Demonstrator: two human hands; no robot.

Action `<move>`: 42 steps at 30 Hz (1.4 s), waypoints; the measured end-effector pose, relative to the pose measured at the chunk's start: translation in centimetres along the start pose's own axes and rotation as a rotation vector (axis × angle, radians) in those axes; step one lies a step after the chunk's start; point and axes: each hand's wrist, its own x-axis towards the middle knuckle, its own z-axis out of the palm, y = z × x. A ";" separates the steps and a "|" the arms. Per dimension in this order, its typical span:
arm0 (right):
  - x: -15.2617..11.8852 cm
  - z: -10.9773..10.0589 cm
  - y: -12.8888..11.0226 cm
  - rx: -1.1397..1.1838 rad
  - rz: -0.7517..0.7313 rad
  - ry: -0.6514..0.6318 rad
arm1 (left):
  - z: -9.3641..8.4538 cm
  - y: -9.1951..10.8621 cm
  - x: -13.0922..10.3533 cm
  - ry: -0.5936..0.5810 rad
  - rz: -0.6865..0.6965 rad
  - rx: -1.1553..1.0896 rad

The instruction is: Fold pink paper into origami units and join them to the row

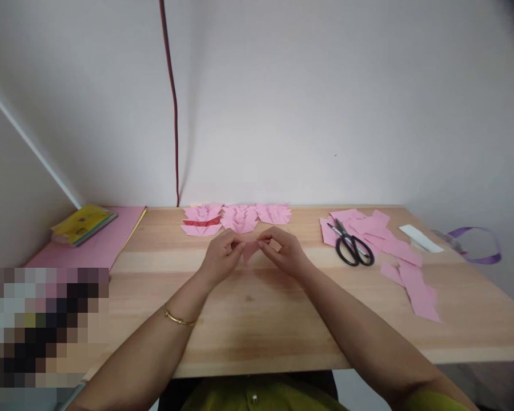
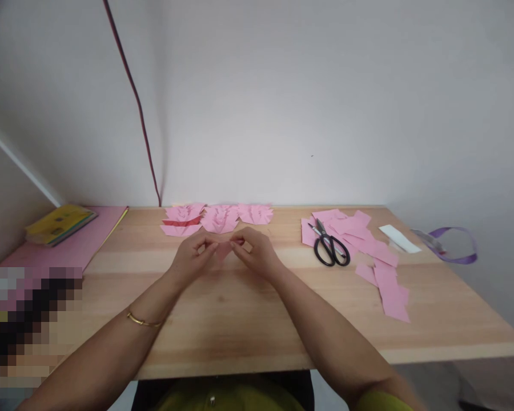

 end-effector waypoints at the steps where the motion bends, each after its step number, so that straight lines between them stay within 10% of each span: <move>1: -0.1 0.2 -0.2 -0.022 -0.007 -0.012 | 0.1 0.1 0.0 0.008 0.013 -0.001; 11: -0.3 0.5 -1.0 -0.143 -0.169 -0.025 | 0.9 0.7 -0.3 0.051 0.212 0.012; 21: 0.2 -1.3 0.0 -0.072 0.024 0.087 | -1.4 -0.8 0.6 0.137 0.041 -0.010; 32: -0.4 0.9 -1.3 -0.066 -0.074 -0.008 | 1.0 0.7 -0.6 -0.011 0.226 0.027; 42: 0.7 -1.9 0.9 -0.166 0.139 0.217 | -0.6 -0.1 0.1 0.021 0.117 0.086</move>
